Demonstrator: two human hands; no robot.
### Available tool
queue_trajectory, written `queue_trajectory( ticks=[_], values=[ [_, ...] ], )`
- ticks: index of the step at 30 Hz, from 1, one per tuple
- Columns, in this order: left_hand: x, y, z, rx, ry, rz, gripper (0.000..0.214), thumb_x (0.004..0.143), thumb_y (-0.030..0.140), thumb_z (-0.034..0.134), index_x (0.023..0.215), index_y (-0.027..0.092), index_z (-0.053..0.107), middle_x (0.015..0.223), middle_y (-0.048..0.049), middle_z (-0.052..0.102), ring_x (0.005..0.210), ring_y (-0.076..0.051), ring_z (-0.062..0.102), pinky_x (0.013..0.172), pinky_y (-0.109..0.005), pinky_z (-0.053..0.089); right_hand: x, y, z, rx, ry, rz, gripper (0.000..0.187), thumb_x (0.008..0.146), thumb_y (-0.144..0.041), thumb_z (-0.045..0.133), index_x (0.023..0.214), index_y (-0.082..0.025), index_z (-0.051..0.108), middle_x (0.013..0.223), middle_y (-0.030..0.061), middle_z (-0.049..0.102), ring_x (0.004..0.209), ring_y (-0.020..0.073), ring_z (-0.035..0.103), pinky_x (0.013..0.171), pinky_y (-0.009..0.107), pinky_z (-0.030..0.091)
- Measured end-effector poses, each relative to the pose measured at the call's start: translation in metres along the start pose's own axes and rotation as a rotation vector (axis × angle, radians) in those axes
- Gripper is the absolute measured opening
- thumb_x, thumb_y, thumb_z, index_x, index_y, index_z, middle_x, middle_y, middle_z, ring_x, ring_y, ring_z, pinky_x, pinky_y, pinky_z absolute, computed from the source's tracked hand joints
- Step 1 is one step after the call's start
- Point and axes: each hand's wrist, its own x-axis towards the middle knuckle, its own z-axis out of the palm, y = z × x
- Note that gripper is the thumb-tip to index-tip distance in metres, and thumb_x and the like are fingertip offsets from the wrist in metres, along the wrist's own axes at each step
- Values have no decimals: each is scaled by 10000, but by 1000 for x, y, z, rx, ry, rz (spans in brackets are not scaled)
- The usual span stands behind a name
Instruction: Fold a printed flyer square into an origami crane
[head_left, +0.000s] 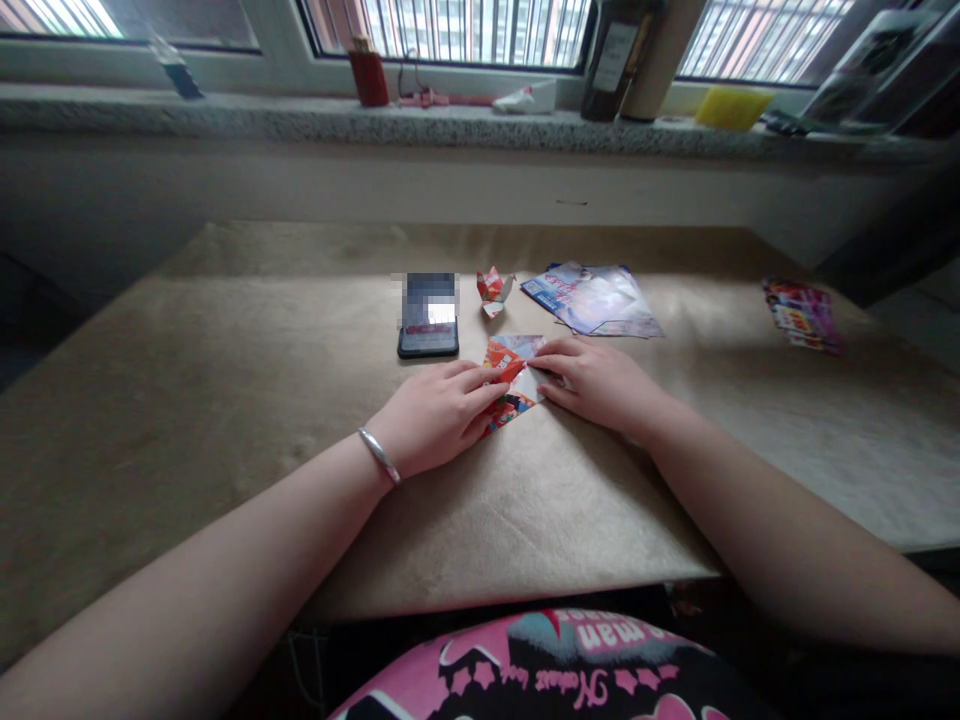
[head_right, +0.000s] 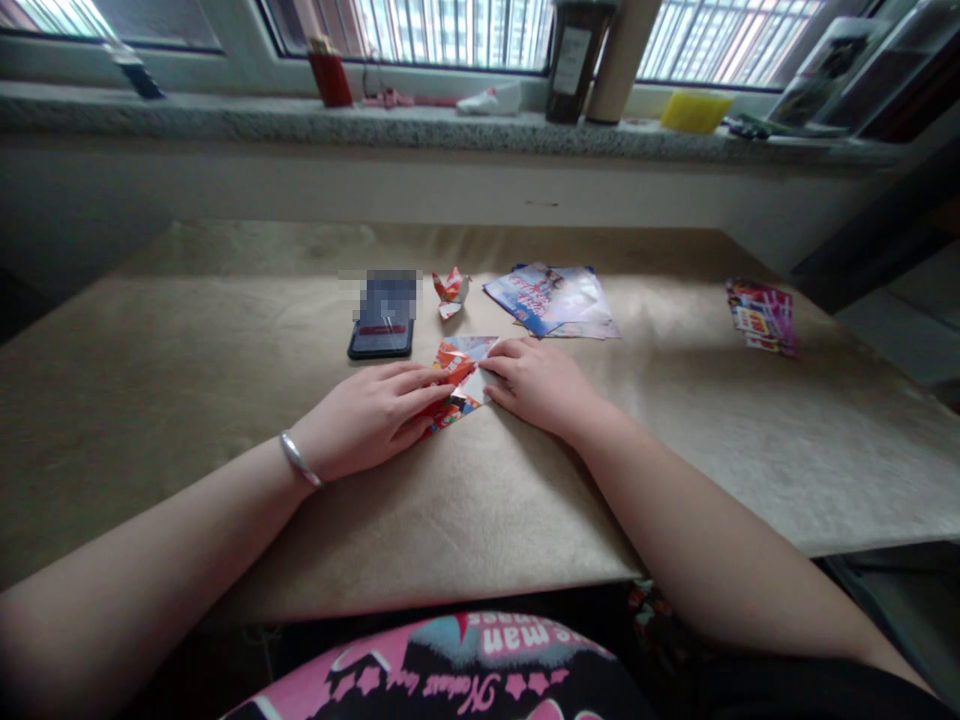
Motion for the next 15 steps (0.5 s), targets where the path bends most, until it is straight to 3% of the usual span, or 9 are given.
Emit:
queue_trajectory(
  ticks=[6, 15],
  values=[
    [-2, -5, 1, -24, -48, -36, 308, 888, 256, 472, 1145, 167, 618, 1211, -79, 611, 1107, -212, 553, 970, -387, 467, -3, 1, -4, -29, -18, -63, 470, 824, -463, 556, 1172, -153, 615, 1240, 120, 585, 1106, 280, 529, 949, 417, 424],
    [-2, -1, -7, -80, -67, 24, 292, 932, 263, 410, 1042, 209, 674, 1067, -24, 679, 980, -180, 607, 872, -330, 507, 0, 7, 3, 11, -15, -34, 381, 898, -347, 476, 1199, -152, 605, 1234, 108, 592, 1099, 241, 540, 958, 382, 430]
  ],
)
